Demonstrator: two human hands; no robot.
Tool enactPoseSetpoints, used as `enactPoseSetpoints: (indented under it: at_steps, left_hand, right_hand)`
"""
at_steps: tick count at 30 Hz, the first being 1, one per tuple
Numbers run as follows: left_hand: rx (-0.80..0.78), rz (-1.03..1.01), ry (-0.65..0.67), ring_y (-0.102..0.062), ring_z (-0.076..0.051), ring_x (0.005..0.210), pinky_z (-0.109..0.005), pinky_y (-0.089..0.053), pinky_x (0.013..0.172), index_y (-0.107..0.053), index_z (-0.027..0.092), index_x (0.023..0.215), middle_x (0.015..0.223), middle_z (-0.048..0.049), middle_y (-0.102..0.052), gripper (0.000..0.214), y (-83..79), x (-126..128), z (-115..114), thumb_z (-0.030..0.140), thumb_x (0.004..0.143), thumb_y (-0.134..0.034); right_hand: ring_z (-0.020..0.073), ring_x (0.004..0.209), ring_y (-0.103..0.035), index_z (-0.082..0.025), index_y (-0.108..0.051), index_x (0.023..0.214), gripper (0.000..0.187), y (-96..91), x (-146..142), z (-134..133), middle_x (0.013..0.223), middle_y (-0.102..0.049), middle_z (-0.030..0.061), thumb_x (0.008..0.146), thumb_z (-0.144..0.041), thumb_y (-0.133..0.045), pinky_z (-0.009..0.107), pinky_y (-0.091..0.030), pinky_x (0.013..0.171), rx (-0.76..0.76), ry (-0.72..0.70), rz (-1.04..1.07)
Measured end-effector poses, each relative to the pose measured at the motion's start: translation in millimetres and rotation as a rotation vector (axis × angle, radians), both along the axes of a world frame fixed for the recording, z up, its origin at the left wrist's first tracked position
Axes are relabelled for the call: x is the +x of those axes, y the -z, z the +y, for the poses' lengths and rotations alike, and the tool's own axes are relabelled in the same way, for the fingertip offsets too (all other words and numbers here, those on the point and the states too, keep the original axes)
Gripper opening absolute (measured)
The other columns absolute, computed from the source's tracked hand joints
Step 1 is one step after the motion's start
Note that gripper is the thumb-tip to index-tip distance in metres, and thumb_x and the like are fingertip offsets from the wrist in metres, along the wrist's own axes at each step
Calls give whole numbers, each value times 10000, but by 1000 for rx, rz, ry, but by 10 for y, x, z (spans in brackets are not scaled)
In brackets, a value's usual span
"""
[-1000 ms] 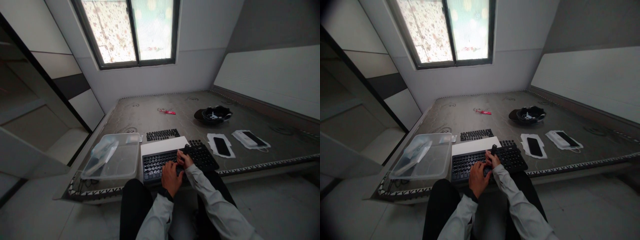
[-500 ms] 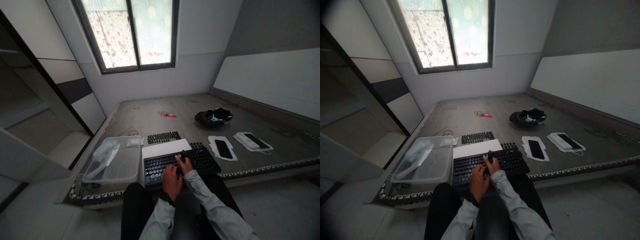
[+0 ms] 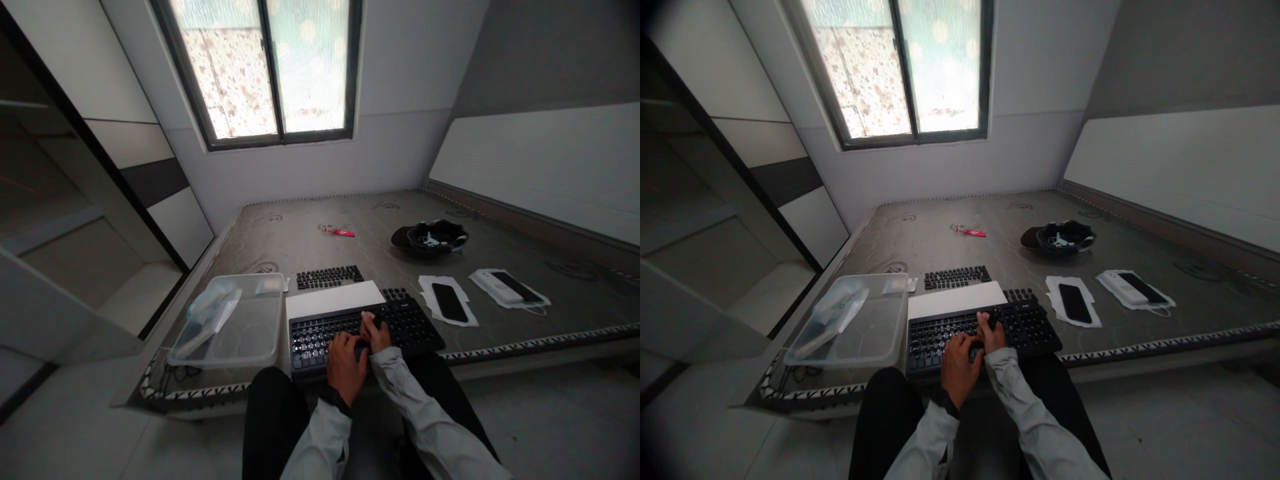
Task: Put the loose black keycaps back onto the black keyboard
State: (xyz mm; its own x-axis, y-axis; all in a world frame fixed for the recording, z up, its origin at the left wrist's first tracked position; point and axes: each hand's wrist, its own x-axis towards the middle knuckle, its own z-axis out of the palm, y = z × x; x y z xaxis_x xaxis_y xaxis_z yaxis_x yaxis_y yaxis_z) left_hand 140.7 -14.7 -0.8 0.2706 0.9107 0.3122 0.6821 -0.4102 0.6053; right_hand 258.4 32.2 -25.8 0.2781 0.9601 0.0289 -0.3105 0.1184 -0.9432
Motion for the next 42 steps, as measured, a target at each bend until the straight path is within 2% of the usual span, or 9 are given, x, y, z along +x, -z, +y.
enactPoseSetpoints:
  at_steps: [3,7,12,16,22,25,31,42]
  left_hand:
    - [0,2,0,-531,-194,954,-344,-413,854,-612,254,977,976,-18,-580,174,4,-1,3,186,817,-593]
    - [4,5,0,-532,-190,960,-340,-412,856,-613,247,982,989,-16,-580,173,15,0,9,188,821,-593]
    - [7,-13,0,-535,-193,963,-343,-410,860,-622,243,1007,990,-23,-586,179,24,9,13,214,833,-595]
    - [-4,-20,-5,-537,-192,953,-341,-414,855,-622,241,1000,989,-23,-588,175,16,13,10,212,829,-600]
    - [-7,-20,-9,-533,-194,966,-343,-409,865,-616,247,1022,1005,-23,-589,195,21,6,3,212,831,-597]
    - [-6,-12,-1,-532,-188,960,-336,-405,858,-618,252,1010,996,-17,-587,183,18,1,5,208,834,-592]
    - [19,12,-2,-525,-182,956,-327,-402,853,-618,253,1005,985,-16,-584,166,6,3,5,227,844,-587]
    - [12,20,17,-531,-191,970,-341,-408,854,-617,248,1015,1007,-30,-582,196,33,-7,21,173,872,-507]
  right_hand:
    - [72,357,-265,-212,-415,473,538,-69,-49,-26,384,-324,-55,743,-622,-637,264,-190,369,35,103,-83]
    - [61,335,-242,-214,-407,478,541,-143,-75,-14,374,-317,-65,688,-634,-676,249,-170,342,13,99,-29]
    - [64,286,-247,-229,-349,474,539,-129,-20,72,324,-283,-82,719,-589,-668,245,-183,321,60,68,60]
    - [71,305,-294,-222,-372,488,506,-90,18,81,334,-298,-82,746,-532,-677,249,-234,356,104,7,107]
    - [102,328,-407,-226,-343,503,519,-76,62,56,362,-343,-69,768,-560,-639,265,-291,386,122,-55,195]
    - [80,307,-367,-218,-349,514,512,-75,64,49,380,-358,-70,761,-547,-653,245,-218,358,117,-52,203]
    - [36,294,-186,-220,-327,535,516,-85,58,45,361,-283,-101,727,-547,-678,213,-83,330,80,-42,208]
    - [38,298,-183,-222,-341,511,544,-36,31,101,353,-280,-98,687,-601,-689,207,-117,312,11,-60,109]
